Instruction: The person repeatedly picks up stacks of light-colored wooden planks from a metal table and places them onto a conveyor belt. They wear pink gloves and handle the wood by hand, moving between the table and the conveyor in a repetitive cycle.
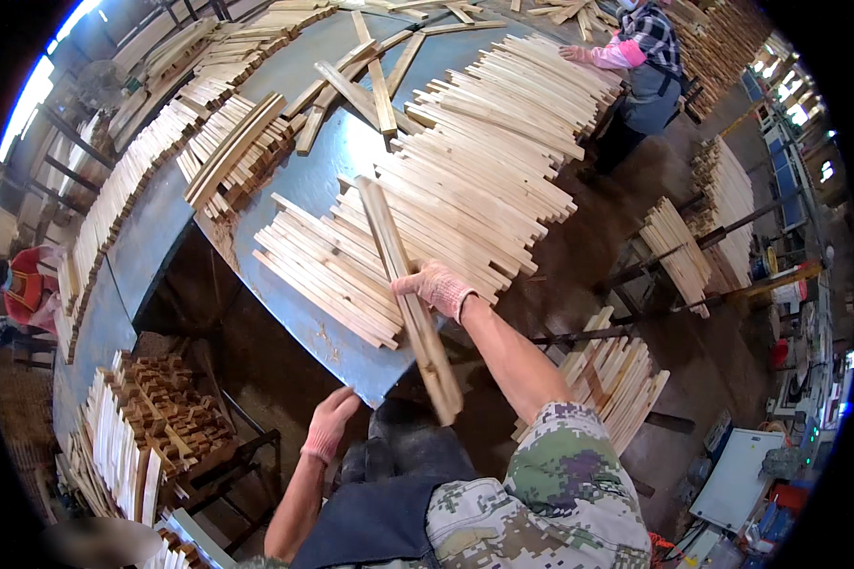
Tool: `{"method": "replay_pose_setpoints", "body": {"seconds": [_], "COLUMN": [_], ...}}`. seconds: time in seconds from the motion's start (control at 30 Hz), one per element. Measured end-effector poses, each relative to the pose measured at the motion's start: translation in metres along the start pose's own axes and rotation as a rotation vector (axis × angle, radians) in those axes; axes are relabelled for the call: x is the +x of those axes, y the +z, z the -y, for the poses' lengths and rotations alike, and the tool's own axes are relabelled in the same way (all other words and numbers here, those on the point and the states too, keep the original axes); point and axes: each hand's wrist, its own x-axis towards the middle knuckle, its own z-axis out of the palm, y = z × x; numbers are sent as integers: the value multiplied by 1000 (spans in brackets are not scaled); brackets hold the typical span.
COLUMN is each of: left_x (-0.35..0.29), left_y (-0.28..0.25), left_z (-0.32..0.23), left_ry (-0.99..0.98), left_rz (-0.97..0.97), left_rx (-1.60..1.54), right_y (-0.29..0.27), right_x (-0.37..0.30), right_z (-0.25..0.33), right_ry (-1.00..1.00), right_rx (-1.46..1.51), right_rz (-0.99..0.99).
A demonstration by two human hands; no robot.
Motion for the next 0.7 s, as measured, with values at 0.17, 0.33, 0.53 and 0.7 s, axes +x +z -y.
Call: {"method": "replay_pose_setpoints", "body": {"seconds": [0.17, 0.33, 0.53, 0.7], "left_x": [-8, -43, -95, -94], "left_y": [62, 88, 116, 152], "left_z": [-84, -40, -20, 0], "left_ry": [-100, -152, -55, 189], "left_rz": [413, 452, 381, 420], "left_rx": [-293, -248, 31, 244], "right_y": [50, 73, 100, 103], "right_x": [-59, -106, -177, -257], "right_z": [-24, -77, -138, -132], "right_ry": [17, -124, -292, -238], "right_rx": [449, 603, 561, 230], "right_rz": [-25, -88, -285, -697]}}
